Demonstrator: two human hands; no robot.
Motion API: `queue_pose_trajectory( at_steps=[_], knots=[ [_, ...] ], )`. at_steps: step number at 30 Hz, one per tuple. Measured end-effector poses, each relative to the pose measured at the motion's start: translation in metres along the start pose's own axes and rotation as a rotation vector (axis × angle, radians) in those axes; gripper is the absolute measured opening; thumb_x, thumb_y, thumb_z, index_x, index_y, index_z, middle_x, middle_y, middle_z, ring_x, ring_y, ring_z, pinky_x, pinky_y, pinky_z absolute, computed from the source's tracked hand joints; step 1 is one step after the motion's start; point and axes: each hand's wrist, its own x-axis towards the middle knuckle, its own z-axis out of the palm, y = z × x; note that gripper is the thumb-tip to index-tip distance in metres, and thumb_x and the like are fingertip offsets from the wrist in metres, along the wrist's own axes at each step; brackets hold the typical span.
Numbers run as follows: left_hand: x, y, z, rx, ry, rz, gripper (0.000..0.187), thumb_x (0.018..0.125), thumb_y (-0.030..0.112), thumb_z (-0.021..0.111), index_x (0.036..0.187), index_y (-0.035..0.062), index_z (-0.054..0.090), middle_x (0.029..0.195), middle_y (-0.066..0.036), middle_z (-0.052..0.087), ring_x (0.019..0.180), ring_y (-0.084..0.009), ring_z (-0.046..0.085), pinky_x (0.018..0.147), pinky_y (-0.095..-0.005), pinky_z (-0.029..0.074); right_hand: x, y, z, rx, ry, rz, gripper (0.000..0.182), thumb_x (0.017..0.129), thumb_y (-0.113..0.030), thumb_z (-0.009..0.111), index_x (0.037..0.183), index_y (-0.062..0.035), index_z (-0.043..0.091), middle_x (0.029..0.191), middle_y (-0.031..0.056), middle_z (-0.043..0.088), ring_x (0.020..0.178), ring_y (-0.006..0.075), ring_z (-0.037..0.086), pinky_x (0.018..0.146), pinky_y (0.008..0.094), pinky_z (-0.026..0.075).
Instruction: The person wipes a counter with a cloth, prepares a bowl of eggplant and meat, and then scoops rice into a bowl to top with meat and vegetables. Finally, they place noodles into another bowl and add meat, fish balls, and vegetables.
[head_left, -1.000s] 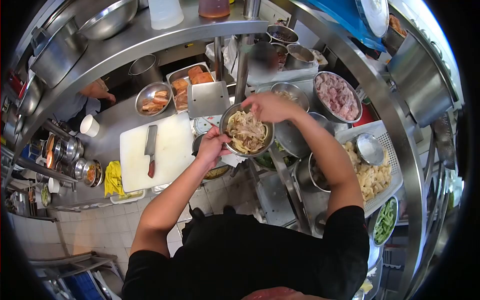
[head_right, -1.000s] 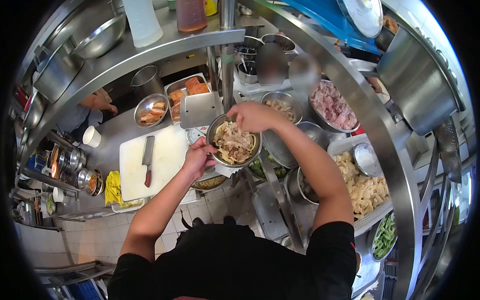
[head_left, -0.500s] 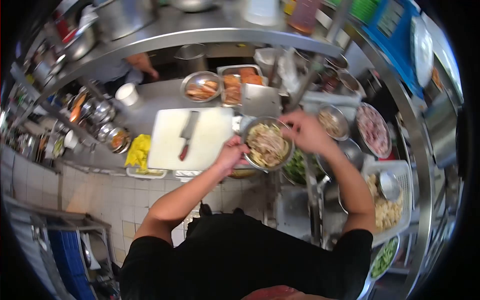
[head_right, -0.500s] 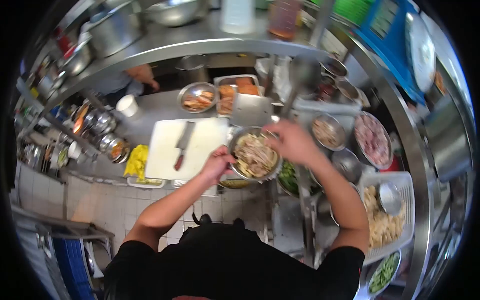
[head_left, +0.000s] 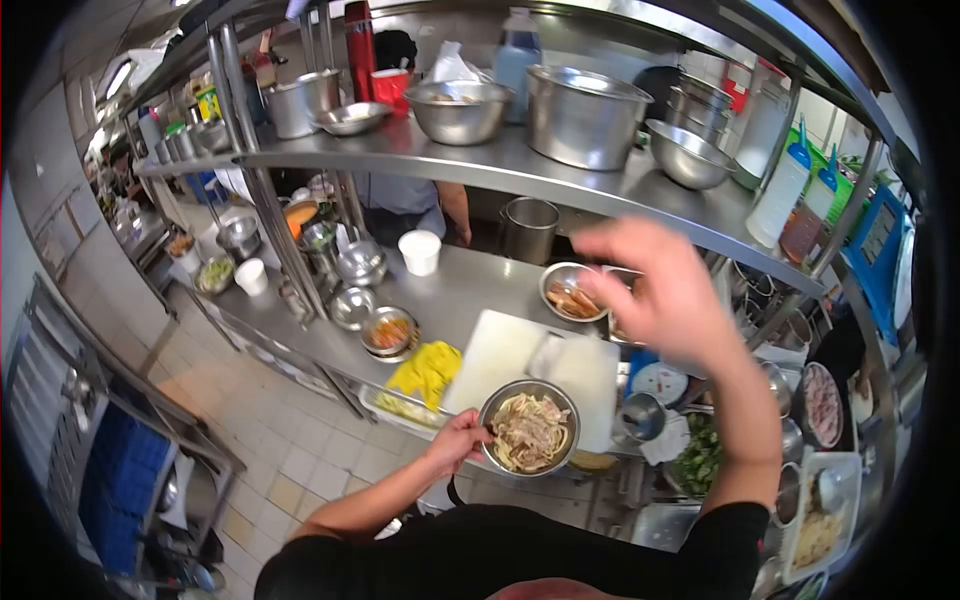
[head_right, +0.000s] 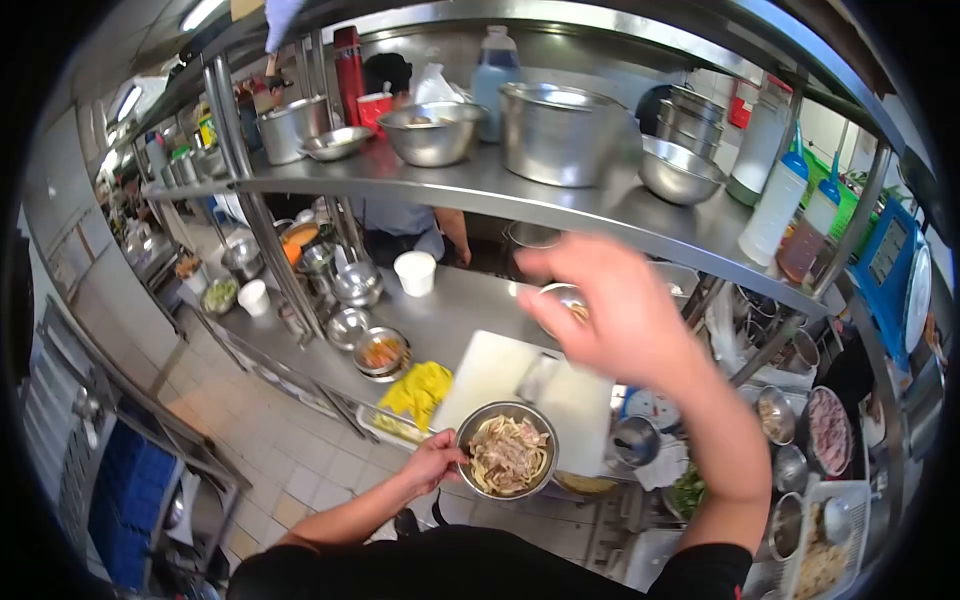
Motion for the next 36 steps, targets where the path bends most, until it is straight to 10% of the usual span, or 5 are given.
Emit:
queue_pose_trajectory(
  at_steps=[6, 13, 22, 33, 36],
  knots=[
    [-0.045, 0.062, -0.141, -0.058, 0.119, 0.005, 0.016, 0.077, -0.005, 0.058, 0.08, 0.0102, 0.052, 0.072, -0.001, 0.058, 0.06, -0.0129, 0.063, 0.048, -0.0278, 0.057, 0.262, 0.004, 0.063, -0.088, -0.218, 0.233, 0.062, 0.088, -0.057, 0.048, 0.117, -0.0026, 0.058, 0.113, 0.0185, 0.061, 0.104, 0.0288, 0.058, 0.089, 0.0365, 0.044],
    [-0.077, 0.077, -0.262, -0.158, 0.236, 0.077, 0.018, 0.076, -0.005, 0.058, 0.076, 0.0113, 0.049, 0.071, -0.002, 0.058, 0.056, -0.0124, 0.061, 0.045, -0.027, 0.056, 0.308, 0.059, 0.129, -0.173, -0.586, 0.496, 0.091, 0.081, -0.079, 0.032, 0.128, -0.0033, 0.053, 0.134, 0.023, 0.047, 0.127, 0.0326, 0.042, 0.105, 0.04, 0.032],
    [-0.06, 0.106, -0.294, -0.239, 0.24, 0.104, 0.017, 0.076, -0.005, 0.055, 0.078, 0.0106, 0.049, 0.074, -0.005, 0.061, 0.058, -0.0156, 0.063, 0.046, -0.0303, 0.058, 0.298, 0.031, 0.14, -0.35, -0.177, 0.454, 0.064, 0.087, -0.063, 0.044, 0.082, -0.0014, 0.063, 0.079, 0.0211, 0.064, 0.081, 0.0382, 0.061, 0.073, 0.0443, 0.047],
    [-0.011, 0.173, -0.296, -0.122, 0.165, 0.136, 0.017, 0.076, -0.007, 0.053, 0.08, 0.0093, 0.05, 0.076, -0.007, 0.062, 0.056, -0.019, 0.065, 0.044, -0.0302, 0.058, 0.294, -0.011, 0.127, -0.074, 0.371, 0.373, 0.041, 0.092, -0.038, 0.052, 0.073, -0.0021, 0.059, 0.066, 0.0179, 0.059, 0.059, 0.0312, 0.056, 0.059, 0.0402, 0.045],
    [-0.012, 0.209, -0.287, -0.119, 0.107, 0.112, 0.017, 0.077, -0.005, 0.056, 0.079, 0.0106, 0.05, 0.075, -0.005, 0.062, 0.058, -0.0169, 0.064, 0.047, -0.0304, 0.058, 0.254, -0.076, 0.201, 0.112, 0.143, 0.165, 0.026, 0.09, -0.028, 0.053, 0.075, -0.0068, 0.06, 0.071, 0.0115, 0.063, 0.063, 0.029, 0.062, 0.057, 0.0392, 0.049]
  ],
)
